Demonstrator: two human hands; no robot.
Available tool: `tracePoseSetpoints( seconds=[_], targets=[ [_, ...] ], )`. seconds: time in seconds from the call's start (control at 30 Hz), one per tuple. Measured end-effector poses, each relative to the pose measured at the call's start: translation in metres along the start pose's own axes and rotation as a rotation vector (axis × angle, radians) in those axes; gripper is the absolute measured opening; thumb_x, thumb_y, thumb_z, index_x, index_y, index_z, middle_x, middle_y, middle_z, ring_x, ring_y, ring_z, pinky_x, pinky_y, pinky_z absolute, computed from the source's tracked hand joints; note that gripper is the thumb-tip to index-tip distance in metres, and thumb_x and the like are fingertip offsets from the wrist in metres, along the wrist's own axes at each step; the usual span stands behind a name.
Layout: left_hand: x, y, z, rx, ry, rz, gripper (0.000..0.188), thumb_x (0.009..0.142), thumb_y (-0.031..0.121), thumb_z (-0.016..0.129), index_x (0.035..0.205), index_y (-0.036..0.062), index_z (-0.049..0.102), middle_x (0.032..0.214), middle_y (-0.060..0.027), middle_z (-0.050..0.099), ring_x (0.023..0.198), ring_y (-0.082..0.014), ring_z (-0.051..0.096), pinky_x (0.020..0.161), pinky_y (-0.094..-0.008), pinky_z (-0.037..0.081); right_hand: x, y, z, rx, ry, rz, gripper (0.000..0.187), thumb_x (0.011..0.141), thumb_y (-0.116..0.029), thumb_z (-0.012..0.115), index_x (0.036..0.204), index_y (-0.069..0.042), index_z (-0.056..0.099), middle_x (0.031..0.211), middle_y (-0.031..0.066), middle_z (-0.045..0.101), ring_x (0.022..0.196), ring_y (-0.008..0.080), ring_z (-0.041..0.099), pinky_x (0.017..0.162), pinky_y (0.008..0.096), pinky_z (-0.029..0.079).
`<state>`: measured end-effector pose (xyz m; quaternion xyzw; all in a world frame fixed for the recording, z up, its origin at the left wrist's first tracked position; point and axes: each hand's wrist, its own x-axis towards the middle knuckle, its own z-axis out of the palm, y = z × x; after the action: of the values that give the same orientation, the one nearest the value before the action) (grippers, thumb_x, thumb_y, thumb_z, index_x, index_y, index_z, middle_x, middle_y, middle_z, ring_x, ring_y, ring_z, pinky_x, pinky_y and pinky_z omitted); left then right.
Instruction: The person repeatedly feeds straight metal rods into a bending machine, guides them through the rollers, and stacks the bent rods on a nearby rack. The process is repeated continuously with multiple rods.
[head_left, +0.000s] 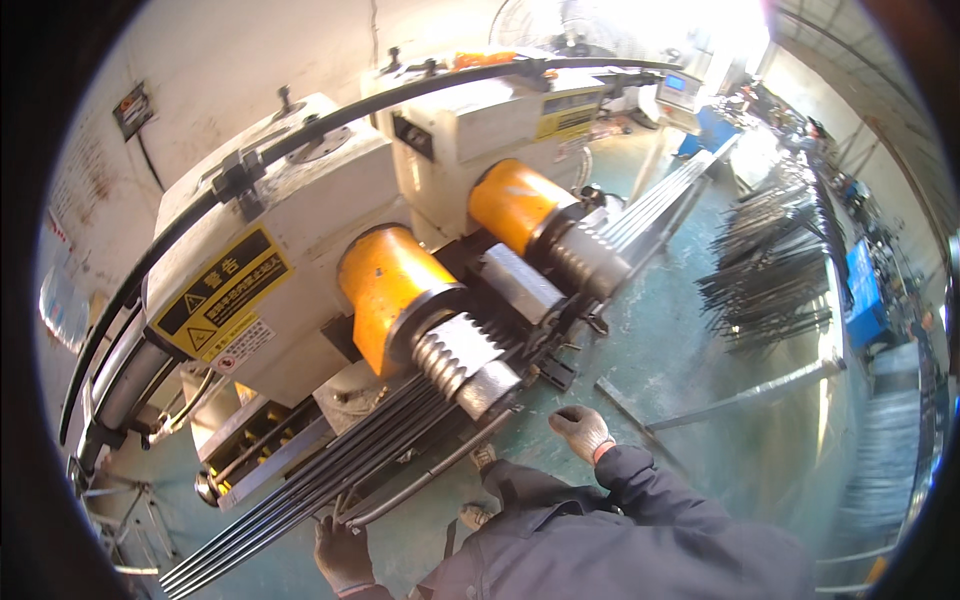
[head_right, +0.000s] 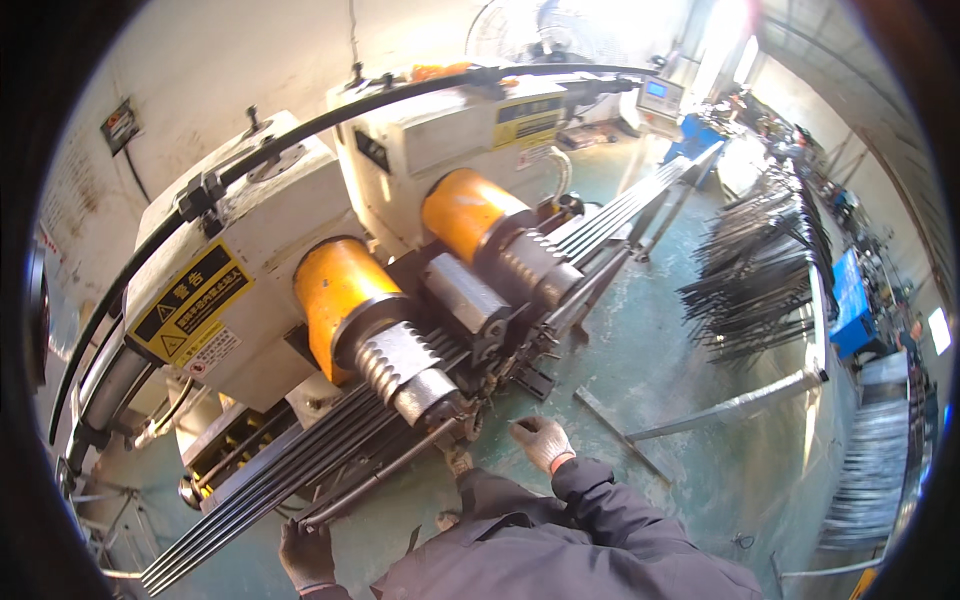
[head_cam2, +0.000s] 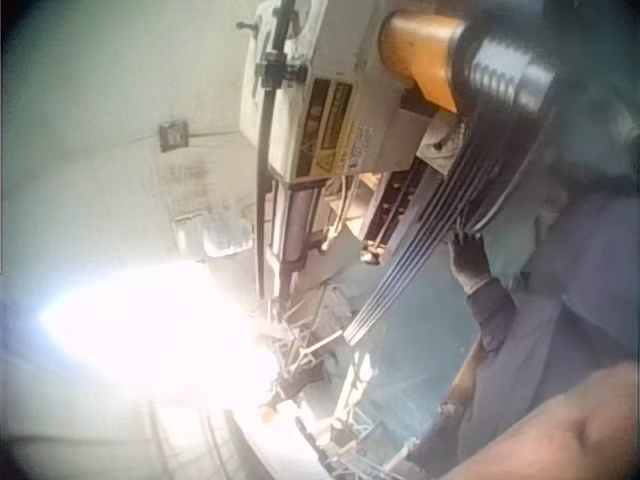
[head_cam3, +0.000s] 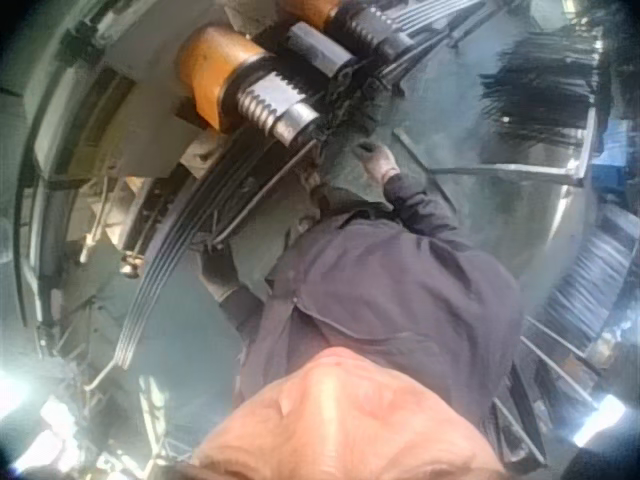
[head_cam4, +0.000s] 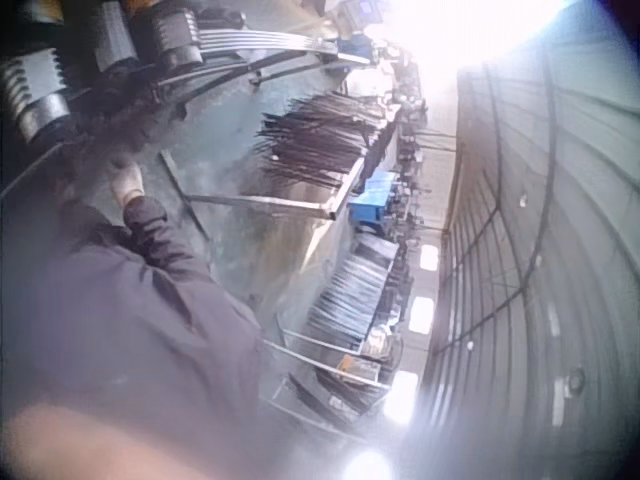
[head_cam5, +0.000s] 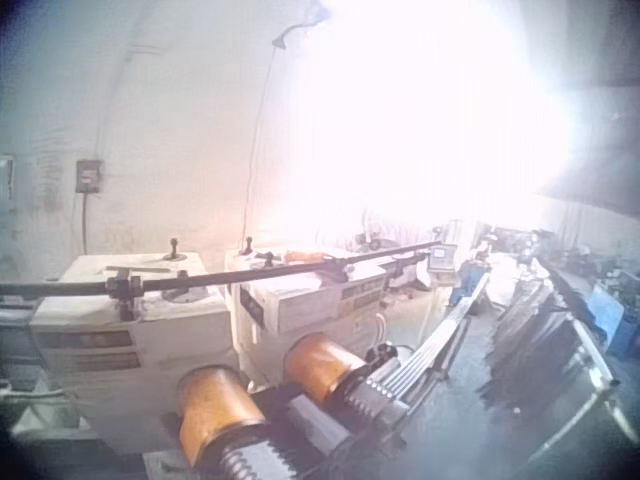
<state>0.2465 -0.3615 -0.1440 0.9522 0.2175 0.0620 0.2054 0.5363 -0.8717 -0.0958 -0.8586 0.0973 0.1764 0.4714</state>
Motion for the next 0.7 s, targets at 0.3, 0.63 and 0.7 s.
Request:
tracePoseSetpoints(
  seconds=[0.3, 0.63, 0.7],
  targets=[
    [0.026, -0.002, -0.065, -1.197, 0.189, -0.361, 0.039, 0.112, 0.038, 0.058, 0.136, 0.0112, 0.071, 0.144, -0.0095, 0.071, 0.142, -0.0306, 0.062, 0.115, -0.0491, 0.051, -0.017, -0.127, -0.04, 0.451, 0.348, -0.416, 0.044, 0.111, -0.032, 0.072, 0.138, 0.002, 0.075, 0.12, 0.0148, 0.082, 0.111, 0.0227, 0.075, 0.102, 0.0376, 0.057],
    [0.013, 0.11, -0.205, -2.354, 0.604, -0.582, 0.042, 0.115, 0.026, 0.059, 0.143, -0.0011, 0.073, 0.146, -0.0194, 0.074, 0.129, -0.0357, 0.07, 0.114, -0.0524, 0.057, 0.05, -0.181, -0.01, 1.171, 0.129, -0.252, 0.053, 0.116, -0.044, 0.068, 0.143, 0.001, 0.074, 0.128, 0.0063, 0.078, 0.114, 0.0148, 0.067, 0.107, 0.0335, 0.052],
    [0.024, 0.132, -0.218, -1.533, 0.76, -0.403, 0.039, 0.115, 0.019, 0.058, 0.139, -0.0067, 0.075, 0.137, -0.0229, 0.078, 0.12, -0.0354, 0.075, 0.111, -0.0516, 0.059, 0.057, -0.186, -0.009, 1.189, 0.083, -0.205, 0.054, 0.114, -0.046, 0.068, 0.14, 0.002, 0.075, 0.124, 0.006, 0.079, 0.11, 0.015, 0.068, 0.102, 0.0348, 0.053]
  ],
)
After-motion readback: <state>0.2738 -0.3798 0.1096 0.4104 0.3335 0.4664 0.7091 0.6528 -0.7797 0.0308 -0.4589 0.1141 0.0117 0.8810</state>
